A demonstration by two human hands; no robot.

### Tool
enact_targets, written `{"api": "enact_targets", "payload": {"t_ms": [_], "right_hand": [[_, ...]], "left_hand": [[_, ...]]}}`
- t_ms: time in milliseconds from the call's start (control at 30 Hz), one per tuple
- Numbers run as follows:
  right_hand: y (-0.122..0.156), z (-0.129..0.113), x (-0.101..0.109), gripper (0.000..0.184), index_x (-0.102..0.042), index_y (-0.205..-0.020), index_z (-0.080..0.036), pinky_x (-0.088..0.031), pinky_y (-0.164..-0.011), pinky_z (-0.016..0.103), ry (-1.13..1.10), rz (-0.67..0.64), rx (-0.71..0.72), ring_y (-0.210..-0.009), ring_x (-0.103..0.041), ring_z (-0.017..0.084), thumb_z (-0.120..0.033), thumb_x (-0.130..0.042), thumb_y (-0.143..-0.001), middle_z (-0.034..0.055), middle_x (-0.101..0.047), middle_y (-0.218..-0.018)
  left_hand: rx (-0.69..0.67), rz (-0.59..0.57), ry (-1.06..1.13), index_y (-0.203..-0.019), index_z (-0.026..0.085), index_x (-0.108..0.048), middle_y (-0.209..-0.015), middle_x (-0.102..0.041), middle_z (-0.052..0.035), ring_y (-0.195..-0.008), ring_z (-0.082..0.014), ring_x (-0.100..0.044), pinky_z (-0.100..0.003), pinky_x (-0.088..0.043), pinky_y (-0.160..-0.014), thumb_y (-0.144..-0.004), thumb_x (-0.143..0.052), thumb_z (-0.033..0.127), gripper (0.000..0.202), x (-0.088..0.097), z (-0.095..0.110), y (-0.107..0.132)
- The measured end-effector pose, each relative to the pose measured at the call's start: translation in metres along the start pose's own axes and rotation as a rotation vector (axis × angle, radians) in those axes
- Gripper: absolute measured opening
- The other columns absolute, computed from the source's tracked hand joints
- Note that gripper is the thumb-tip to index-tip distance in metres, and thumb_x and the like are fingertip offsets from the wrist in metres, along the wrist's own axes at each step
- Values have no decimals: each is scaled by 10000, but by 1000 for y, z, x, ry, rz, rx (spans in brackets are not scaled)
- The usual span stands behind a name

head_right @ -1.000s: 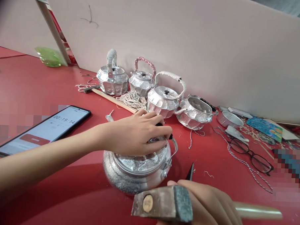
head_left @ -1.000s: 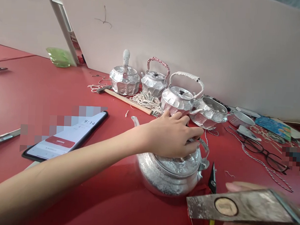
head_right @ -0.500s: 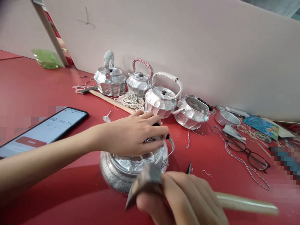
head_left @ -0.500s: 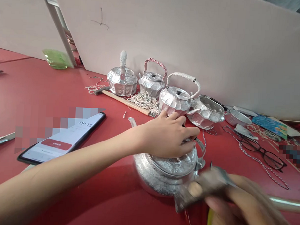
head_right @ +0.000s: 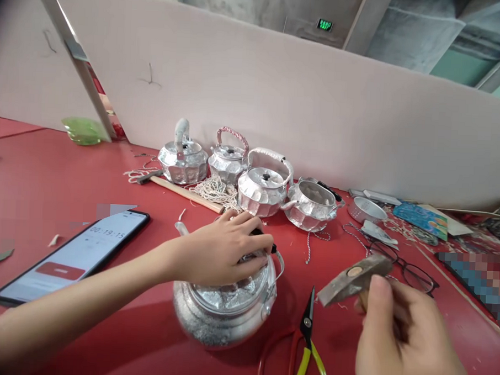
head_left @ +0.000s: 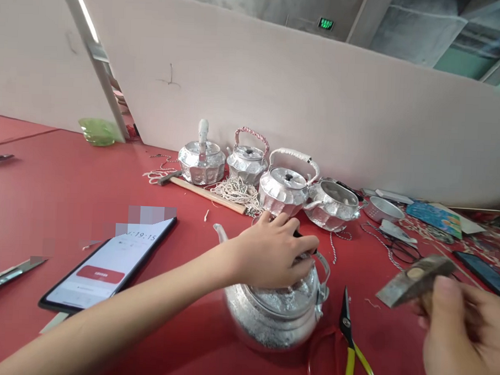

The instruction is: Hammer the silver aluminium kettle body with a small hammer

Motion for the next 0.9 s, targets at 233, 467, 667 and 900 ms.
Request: {"api": "enact_targets", "payload": {"t_ms": [233, 467, 667, 900], "right_hand": [[-1, 36, -77, 359, -553, -641, -182, -414, -472, 277, 194, -545, 68, -533, -546, 168, -507, -471, -768, 37, -575, -596], [-45, -116, -184, 668, -608, -898, -122, -446, -802, 314, -138, -947, 602, -904, -515, 152, -454, -31, -838, -52, -454, -1157], [-31, -195, -260, 339, -486, -1086, -179, -448, -834, 357, -262, -1070, 752, -968, -507, 142, -406, -444, -837, 56, -500, -1118], [-19, -218, -285, 376, -463, -1110, -156, -453, -822, 373, -145, -1105, 731, -966, -512, 149, -402, -469, -825, 62, -502, -1104]], "left_hand": [[1, 50, 19, -891, 206, -542, -820, -518, -59, -791, -215, -493, -373, -391, -706, -872, -305, 373, 290, 4, -1, 3], [-4, 75, 28, -894, 199, -530, -859, -524, -73, -874, -250, -486, -419, -391, -749, -867, -321, 358, 264, 5, 0, 6], [16, 3, 37, -888, 212, -525, -831, -515, -64, -830, -242, -483, -409, -409, -700, -872, -337, 331, 223, 7, 2, 9], [31, -26, 60, -878, 229, -532, -847, -511, -63, -864, -251, -479, -422, -411, -717, -848, -407, 351, 177, 5, 0, 5]]}}
Point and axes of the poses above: each hand's wrist, its own y-axis away from the middle knuckle, its own x-axis out of the back of the hand, z = x × y, the point moved 7 cm from there along -y, towards the middle knuckle
